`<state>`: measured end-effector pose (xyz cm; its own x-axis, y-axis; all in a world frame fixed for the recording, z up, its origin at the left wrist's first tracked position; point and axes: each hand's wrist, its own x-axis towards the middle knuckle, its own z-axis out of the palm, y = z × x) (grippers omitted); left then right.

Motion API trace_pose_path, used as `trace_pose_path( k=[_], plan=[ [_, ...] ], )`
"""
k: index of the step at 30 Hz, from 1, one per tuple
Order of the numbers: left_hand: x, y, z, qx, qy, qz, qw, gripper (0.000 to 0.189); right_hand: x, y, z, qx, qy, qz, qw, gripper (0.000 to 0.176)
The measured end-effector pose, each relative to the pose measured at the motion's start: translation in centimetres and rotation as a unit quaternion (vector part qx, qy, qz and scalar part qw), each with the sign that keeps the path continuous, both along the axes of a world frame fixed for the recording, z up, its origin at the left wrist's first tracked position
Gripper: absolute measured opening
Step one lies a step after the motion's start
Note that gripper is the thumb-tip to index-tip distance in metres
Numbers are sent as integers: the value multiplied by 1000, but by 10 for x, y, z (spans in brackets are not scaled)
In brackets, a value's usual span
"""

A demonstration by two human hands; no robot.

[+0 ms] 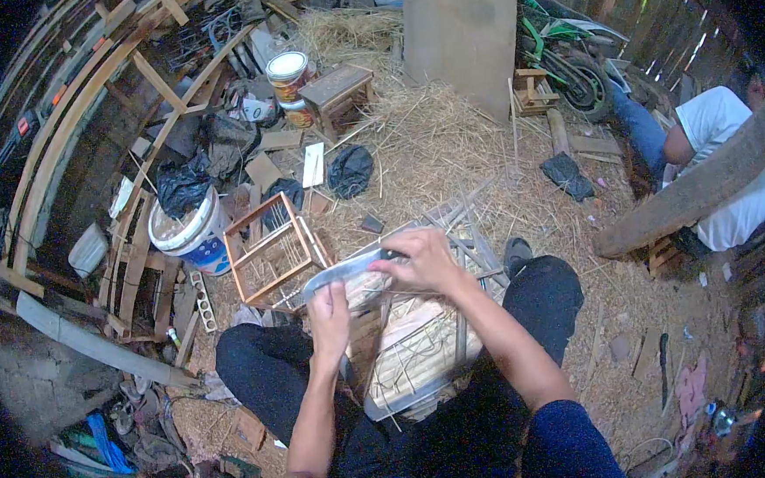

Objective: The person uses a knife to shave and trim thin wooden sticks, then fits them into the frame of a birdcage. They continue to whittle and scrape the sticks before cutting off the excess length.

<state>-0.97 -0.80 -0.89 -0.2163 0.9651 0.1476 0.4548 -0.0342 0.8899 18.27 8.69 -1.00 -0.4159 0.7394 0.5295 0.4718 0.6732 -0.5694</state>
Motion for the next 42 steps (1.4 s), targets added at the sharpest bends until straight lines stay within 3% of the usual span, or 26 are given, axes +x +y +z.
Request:
trace_pose_path(
  k=[3,5,7,8,13,21,26,32,42],
  plan=[
    [-2,5,23,-30,3,26,999,36,10,8,-5,-39,-10,-93,995,33],
    [2,-7,13,20,36,8,999,35,26,31,-3,-142,50,-311,938,34],
    [6,-18,19,3,22,-16,1000,34,45,45,11,-91,49,-402,910,32],
    [1,-19,21,-48,-2,-20,999,31,43,44,16,-80,42,-371,924,32],
    [-10,1,9,-22,-168,-14,985,29,25,1,18,-6,-11,-210,978,30],
    [-3,2,-6,-88,-359,-55,927,24,-15,-16,7,53,-12,1,998,34],
    [4,5,-27,-50,-339,-60,938,23,-28,-20,12,4,-3,63,998,34],
    [6,-2,-8,-90,-303,-76,946,25,-18,-12,20,-17,10,93,995,35],
    [19,4,-10,-78,-247,-77,963,21,4,-7,18,19,11,53,998,31]
  ],
)
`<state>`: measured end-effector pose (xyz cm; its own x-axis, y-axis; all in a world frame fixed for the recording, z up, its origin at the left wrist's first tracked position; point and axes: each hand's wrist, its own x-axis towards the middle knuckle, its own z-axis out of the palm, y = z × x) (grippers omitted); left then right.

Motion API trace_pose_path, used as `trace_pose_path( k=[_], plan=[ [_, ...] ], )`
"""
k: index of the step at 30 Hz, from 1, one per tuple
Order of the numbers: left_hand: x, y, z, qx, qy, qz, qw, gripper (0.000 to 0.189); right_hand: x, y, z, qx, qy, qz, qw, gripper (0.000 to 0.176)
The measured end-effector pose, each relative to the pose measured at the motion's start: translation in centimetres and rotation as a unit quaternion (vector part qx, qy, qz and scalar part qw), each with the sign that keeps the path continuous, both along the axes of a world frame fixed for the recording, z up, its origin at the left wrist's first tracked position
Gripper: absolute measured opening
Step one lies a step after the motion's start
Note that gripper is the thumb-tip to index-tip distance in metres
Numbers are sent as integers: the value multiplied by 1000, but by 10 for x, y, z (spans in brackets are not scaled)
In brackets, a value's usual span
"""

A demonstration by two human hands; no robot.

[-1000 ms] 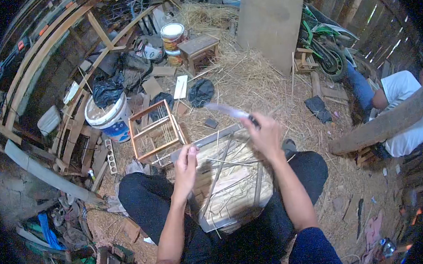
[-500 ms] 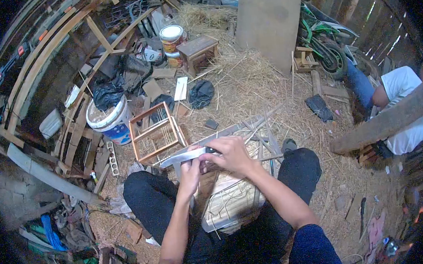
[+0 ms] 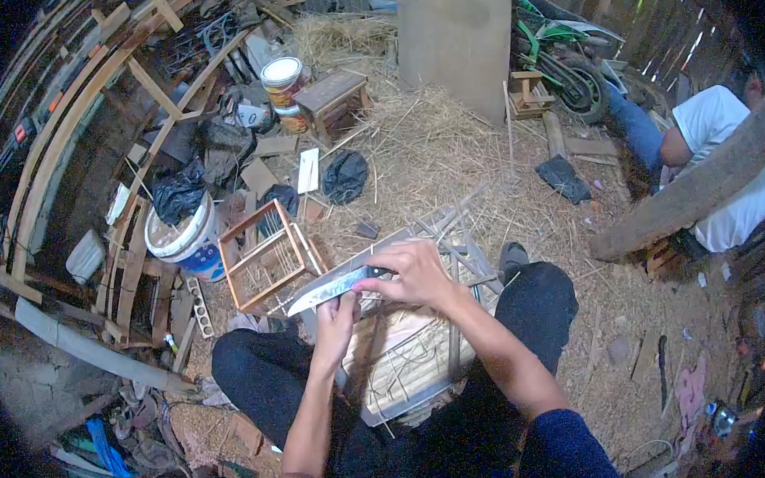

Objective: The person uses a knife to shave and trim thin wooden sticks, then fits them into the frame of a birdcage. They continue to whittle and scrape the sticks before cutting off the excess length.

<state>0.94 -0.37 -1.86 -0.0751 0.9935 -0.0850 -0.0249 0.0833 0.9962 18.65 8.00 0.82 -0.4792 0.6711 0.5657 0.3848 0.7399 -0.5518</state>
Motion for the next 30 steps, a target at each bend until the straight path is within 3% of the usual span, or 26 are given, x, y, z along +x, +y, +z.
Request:
trace_pose_path(
  k=[3,4,6,8,11,13,18,28,30],
  plan=[
    [-5,9,7,-61,39,-41,997,27,3,4,-3,4,18,-54,998,29],
    [-2,14,5,23,-3,-12,1000,26,7,6,-6,4,25,-75,997,28],
    [-1,-6,17,52,22,-24,998,25,39,40,-9,-166,182,-283,927,28],
    [-8,-24,17,25,0,-41,999,26,78,64,23,-137,76,-438,885,25],
    [-29,-10,14,-17,-57,-32,998,28,68,46,29,-58,3,-318,946,24],
    [-31,3,23,-12,-124,-22,992,27,54,26,1,-30,-15,-263,964,25],
    [-24,3,10,-9,-237,0,972,23,14,9,-6,-12,-22,-143,989,26],
    [-9,2,12,-41,-207,29,977,18,-32,-7,-3,-13,-33,18,999,30],
    [-12,0,11,-16,-143,18,989,17,-30,-8,-4,-11,-35,19,999,31]
  ],
)
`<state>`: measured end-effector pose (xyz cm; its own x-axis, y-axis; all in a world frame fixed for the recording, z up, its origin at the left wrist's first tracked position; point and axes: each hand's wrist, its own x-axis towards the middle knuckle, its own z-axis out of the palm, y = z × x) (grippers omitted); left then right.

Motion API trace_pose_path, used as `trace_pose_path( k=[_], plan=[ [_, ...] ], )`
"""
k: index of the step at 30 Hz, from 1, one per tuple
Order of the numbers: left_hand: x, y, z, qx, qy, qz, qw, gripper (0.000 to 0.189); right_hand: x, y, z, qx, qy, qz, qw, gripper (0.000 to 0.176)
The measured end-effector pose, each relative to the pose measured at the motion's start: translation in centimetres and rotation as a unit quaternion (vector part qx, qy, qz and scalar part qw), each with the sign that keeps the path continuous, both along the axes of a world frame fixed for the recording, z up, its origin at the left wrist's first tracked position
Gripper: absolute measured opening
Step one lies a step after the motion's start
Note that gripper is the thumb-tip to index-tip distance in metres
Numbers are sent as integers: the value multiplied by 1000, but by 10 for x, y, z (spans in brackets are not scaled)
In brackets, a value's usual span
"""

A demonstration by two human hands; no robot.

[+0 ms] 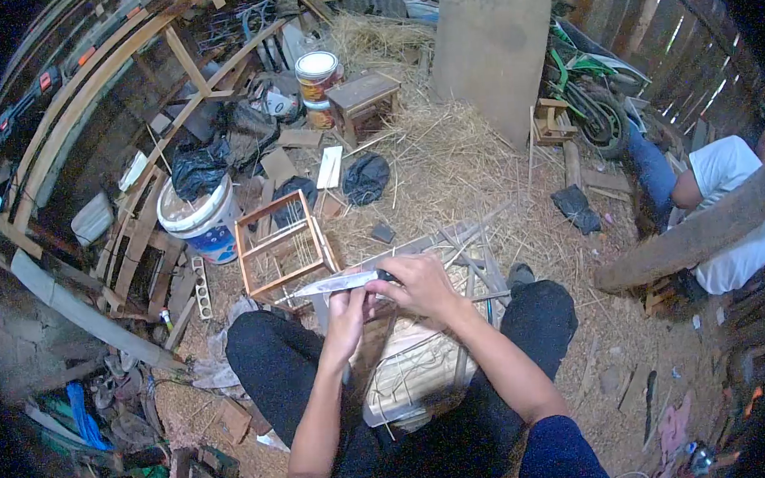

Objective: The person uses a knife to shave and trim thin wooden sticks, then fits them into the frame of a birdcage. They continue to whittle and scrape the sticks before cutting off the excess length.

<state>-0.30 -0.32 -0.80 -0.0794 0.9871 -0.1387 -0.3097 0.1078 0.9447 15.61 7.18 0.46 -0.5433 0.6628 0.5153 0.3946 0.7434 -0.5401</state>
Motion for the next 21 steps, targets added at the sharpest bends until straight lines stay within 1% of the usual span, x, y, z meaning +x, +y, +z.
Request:
trace_pose_path(
  k=[1,5,7,8,10,11,12,13,14,15,17,18,19,20,21],
  plan=[
    [-1,-1,-1,13,32,-5,999,17,2,0,1,1,-2,0,1000,31],
    [4,-7,2,13,83,-10,996,22,14,0,6,12,-1,9,1000,31],
    [5,-10,-1,-33,67,-20,997,23,19,1,2,28,0,11,1000,31],
    [5,-11,-3,-56,59,-24,996,24,21,3,-1,33,17,-8,999,29],
    [6,-17,11,-25,110,-61,992,25,26,8,-3,44,51,-43,997,27],
    [7,-20,15,-8,134,-78,988,26,34,13,-1,-26,43,-144,988,26],
    [8,-25,2,45,154,-151,975,29,44,21,7,-95,32,-241,965,25],
    [22,-35,4,68,107,-143,982,25,60,35,12,-115,40,-305,945,25],
    [24,-38,-1,53,96,-141,984,25,76,47,16,-135,48,-368,919,25],
    [23,-37,-8,38,86,-138,986,25,88,53,14,-109,89,-364,921,26],
    [14,-26,-15,-29,15,-98,995,24,99,63,5,-60,169,-344,922,27],
    [11,-18,-11,-4,23,-74,997,24,94,58,5,-68,157,-319,932,27],
    [7,-14,3,-20,31,-63,997,24,88,45,4,-76,147,-294,941,28],
    [3,-11,4,-24,15,-58,998,25,83,34,3,-83,137,-270,949,28],
    [1,-10,3,-30,-2,-55,998,25,78,24,8,-118,47,-277,953,30]
  ],
)
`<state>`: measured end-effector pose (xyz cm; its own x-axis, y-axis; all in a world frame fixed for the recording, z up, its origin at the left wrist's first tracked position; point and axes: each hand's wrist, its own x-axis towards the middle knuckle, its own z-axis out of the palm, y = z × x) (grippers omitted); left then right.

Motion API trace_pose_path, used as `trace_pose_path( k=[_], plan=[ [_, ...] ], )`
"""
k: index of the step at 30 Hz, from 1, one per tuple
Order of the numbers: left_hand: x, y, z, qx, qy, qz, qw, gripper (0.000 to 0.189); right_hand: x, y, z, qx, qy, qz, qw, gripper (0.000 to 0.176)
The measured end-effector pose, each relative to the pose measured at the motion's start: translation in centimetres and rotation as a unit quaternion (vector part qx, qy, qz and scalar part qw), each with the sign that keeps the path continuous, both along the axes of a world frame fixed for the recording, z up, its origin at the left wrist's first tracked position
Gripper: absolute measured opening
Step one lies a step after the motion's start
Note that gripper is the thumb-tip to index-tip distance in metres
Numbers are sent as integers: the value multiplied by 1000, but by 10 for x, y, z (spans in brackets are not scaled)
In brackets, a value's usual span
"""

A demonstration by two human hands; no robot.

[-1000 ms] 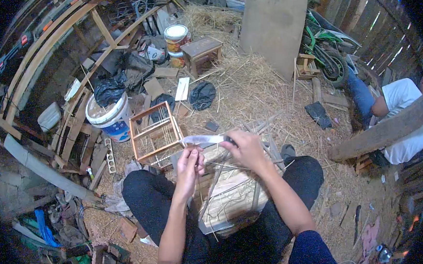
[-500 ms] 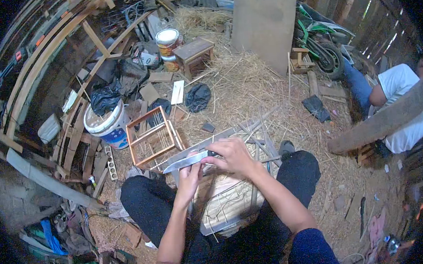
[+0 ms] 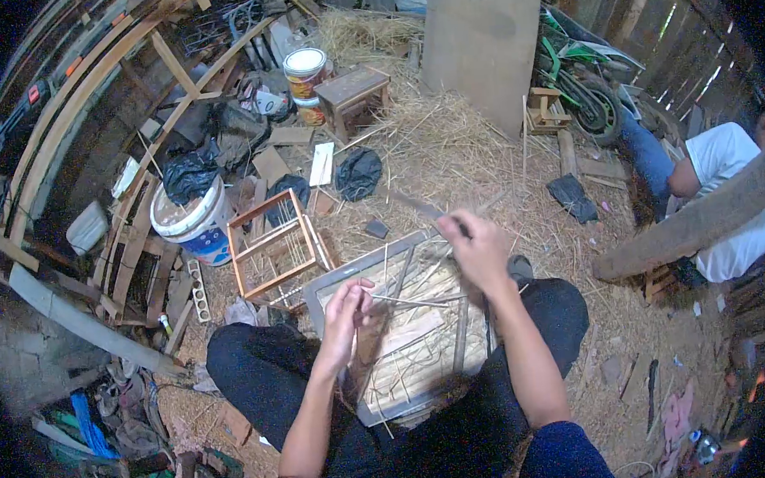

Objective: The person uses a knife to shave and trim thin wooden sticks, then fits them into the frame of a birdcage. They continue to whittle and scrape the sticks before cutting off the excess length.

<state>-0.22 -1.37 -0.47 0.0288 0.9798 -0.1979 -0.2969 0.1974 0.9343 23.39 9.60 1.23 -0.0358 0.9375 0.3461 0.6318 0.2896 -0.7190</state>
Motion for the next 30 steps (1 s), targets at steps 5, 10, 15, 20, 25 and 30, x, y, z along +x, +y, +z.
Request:
trace_pose_path(
  k=[5,10,15,20,25,30],
  plan=[
    [2,-4,-14,29,0,17,999,24,-39,-18,3,33,-22,120,992,32],
    [5,-3,-14,15,20,43,999,22,-70,-36,-6,103,-74,297,946,32],
    [6,-4,-19,76,127,51,988,21,-79,-33,-6,135,-20,304,943,29],
    [3,-5,-3,58,132,24,989,22,-53,-10,-17,64,-48,107,991,26],
    [7,-9,-4,49,83,45,994,26,-16,13,10,65,33,-24,997,28],
    [2,0,-15,66,102,61,991,25,-58,-40,-2,144,-35,214,966,33]
  ],
)
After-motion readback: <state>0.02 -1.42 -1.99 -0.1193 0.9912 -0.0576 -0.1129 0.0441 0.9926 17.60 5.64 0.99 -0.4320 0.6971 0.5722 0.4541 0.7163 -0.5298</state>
